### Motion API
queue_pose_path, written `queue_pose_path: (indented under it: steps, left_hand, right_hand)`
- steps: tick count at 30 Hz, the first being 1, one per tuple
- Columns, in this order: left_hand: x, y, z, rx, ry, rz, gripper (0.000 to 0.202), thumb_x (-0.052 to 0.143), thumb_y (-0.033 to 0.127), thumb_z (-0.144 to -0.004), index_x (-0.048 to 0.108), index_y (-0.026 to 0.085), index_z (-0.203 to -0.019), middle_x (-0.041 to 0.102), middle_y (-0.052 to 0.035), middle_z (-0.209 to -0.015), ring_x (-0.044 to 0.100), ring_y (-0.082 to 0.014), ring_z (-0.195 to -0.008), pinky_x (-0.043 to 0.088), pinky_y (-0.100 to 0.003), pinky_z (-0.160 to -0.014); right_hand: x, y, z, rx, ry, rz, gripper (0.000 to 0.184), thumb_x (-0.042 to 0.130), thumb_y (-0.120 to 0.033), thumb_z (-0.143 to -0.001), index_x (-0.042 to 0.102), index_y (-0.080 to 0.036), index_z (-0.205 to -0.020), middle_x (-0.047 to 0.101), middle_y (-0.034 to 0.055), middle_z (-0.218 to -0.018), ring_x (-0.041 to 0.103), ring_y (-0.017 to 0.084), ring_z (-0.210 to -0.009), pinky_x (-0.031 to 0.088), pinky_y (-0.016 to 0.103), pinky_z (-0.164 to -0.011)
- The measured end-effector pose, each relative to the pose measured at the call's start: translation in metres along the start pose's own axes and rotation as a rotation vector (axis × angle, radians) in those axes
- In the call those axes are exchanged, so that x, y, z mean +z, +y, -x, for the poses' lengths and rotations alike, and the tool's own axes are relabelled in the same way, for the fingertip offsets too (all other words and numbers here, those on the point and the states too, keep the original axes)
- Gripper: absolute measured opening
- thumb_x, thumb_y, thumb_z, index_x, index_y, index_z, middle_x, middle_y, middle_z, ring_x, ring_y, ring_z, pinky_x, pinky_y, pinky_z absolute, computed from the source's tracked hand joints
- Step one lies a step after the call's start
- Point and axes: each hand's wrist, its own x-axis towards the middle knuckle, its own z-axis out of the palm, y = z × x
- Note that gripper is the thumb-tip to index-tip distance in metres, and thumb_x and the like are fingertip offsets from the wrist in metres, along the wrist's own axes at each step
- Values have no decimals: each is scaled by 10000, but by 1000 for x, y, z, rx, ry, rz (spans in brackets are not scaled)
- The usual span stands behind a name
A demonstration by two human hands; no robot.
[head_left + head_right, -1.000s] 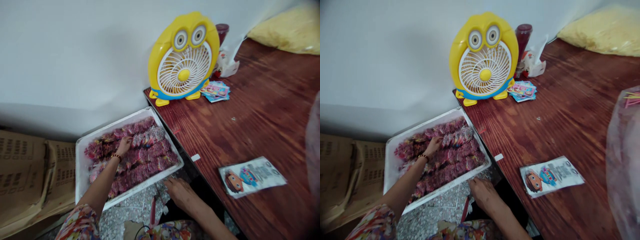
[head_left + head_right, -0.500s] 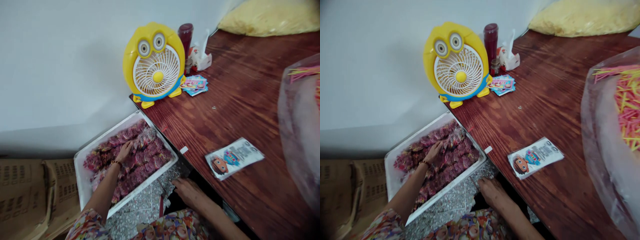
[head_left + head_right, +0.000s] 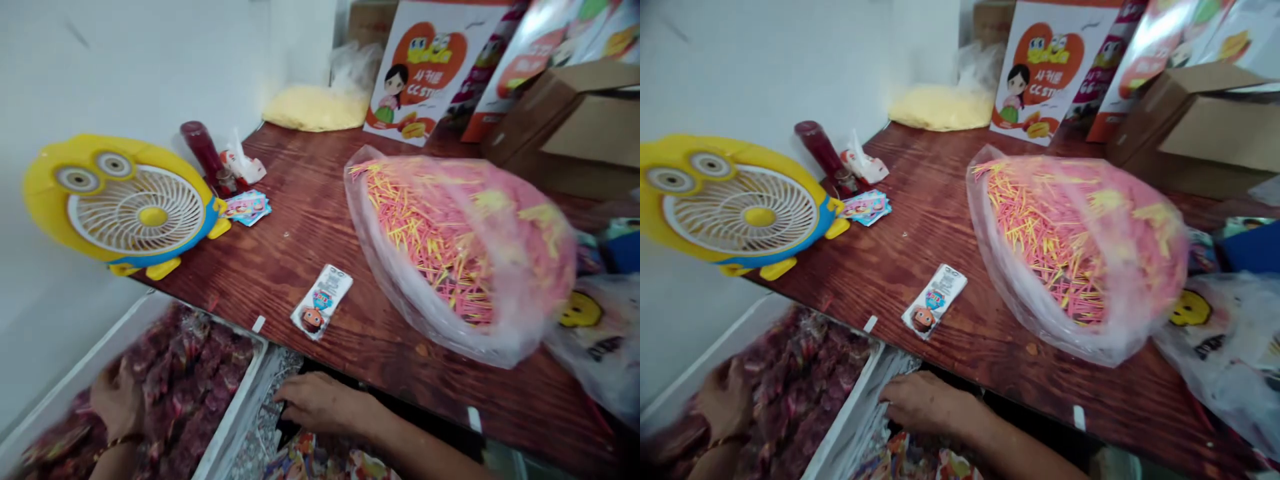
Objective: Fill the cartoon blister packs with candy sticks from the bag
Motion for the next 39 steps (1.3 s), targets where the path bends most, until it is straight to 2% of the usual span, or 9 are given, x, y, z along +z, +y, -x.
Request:
queue_pose_path:
  steps: [1,3,6,9,11,18,31,36,39]
  left_hand:
    - [-1,29,8,22,80,71,314,442,550,-861,601,282,-901,718,38,-900,649,-269,-938,531,-491,-890]
    - [0,100,33,282,97,217,325,518,544,-845,628,242,-896,712,0,-896,634,-260,-900,511,-467,-883]
    - [16,216,84,700,-204,237,336,501,500,-904,661,209,-853,697,-45,-846,607,-230,-867,450,-407,-882]
    - [44,302,124,772,-450,-5,317,533,504,-906,666,217,-920,694,-72,-985,566,-259,-976,405,-387,-852]
    - [61,332,139,768,-492,-136,360,552,540,-889,643,194,-932,681,-101,-1022,549,-291,-1011,387,-402,-848]
    - [94,342,139,702,-479,87,154,664,332,-848,599,193,-843,684,-31,-868,584,-219,-892,373,-352,-827]
    - [98,339,132,845,-392,218,184,582,271,-908,762,234,-904,733,-48,-870,622,-202,-875,393,-370,-874]
    - [81,345,123,835,-331,297,162,610,276,-888,762,235,-923,780,-59,-918,655,-206,-817,420,-380,-882]
    - [55,361,130,820,-544,453,181,622,334,-872,744,202,-859,764,-51,-837,656,-187,-769,467,-294,-746]
  right_hand:
    - [-6,-2,8,-17,47,-57,241,526,-275,-944,654,-211,-1138,714,46,-1093,662,164,-975,485,232,-846]
    - [-20,-5,24,-19,134,-149,253,512,-269,-960,653,-203,-1160,714,47,-1090,655,155,-990,476,225,-876]
    - [-40,-3,47,39,249,-199,248,510,-249,-962,659,-201,-1154,715,49,-1079,652,158,-997,471,238,-901]
    - [-52,7,69,94,331,-148,238,514,-218,-952,663,-204,-1138,707,54,-1088,651,172,-989,475,265,-899]
    - [-56,17,84,108,382,-120,231,511,-212,-954,659,-205,-1130,702,53,-1092,650,174,-986,476,270,-890]
    - [-57,45,128,156,505,-165,226,457,-226,-987,654,-213,-1097,699,41,-1076,650,172,-991,481,270,-872]
    - [-63,64,156,236,566,-123,240,438,-214,-992,641,-213,-1120,696,50,-1100,653,201,-1014,484,333,-894]
    - [-99,67,147,146,602,-142,230,445,-229,-992,653,-209,-1088,702,54,-1070,658,188,-984,490,324,-883]
    - [-134,68,130,74,792,-163,208,468,-229,-982,631,-202,-1107,692,61,-1105,637,180,-1045,475,325,-928]
